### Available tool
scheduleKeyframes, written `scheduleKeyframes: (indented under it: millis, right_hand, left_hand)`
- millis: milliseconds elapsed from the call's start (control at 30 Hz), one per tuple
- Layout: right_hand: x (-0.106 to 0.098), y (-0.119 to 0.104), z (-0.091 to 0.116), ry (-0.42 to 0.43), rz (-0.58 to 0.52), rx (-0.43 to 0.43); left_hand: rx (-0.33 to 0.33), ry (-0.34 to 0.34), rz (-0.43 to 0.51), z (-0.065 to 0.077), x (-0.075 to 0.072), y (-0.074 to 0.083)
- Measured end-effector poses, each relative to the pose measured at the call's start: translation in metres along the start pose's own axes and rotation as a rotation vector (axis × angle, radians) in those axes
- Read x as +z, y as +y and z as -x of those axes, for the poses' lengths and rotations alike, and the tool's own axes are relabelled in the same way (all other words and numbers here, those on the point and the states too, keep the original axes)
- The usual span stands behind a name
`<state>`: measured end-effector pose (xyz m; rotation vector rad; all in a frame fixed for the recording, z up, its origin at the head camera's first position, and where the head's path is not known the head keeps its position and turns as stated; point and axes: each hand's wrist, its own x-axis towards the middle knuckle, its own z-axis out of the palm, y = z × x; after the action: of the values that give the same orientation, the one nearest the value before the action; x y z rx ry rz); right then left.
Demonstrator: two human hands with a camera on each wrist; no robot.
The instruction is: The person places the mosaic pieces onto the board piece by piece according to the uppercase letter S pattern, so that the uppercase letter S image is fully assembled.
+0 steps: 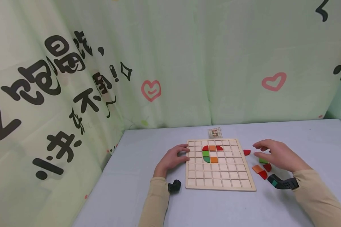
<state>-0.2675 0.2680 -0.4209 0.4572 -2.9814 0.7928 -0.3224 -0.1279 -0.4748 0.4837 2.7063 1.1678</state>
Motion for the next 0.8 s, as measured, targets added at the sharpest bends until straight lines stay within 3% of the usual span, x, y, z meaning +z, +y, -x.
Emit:
scheduleKeyframes:
  millis: [267, 800]
  right_hand:
    - [-0.001, 0.010, 0.002, -0.019, -0.002, 0.043]
    - [0.001, 0.022, 0.004, 0.003, -0.014, 0.040]
  left_hand:
    - [-0.004, 0.005, 0.008, 0.001, 0.000, 0.001]
    - [0.006, 0.007, -0.001, 0.002, 0.000, 0.002]
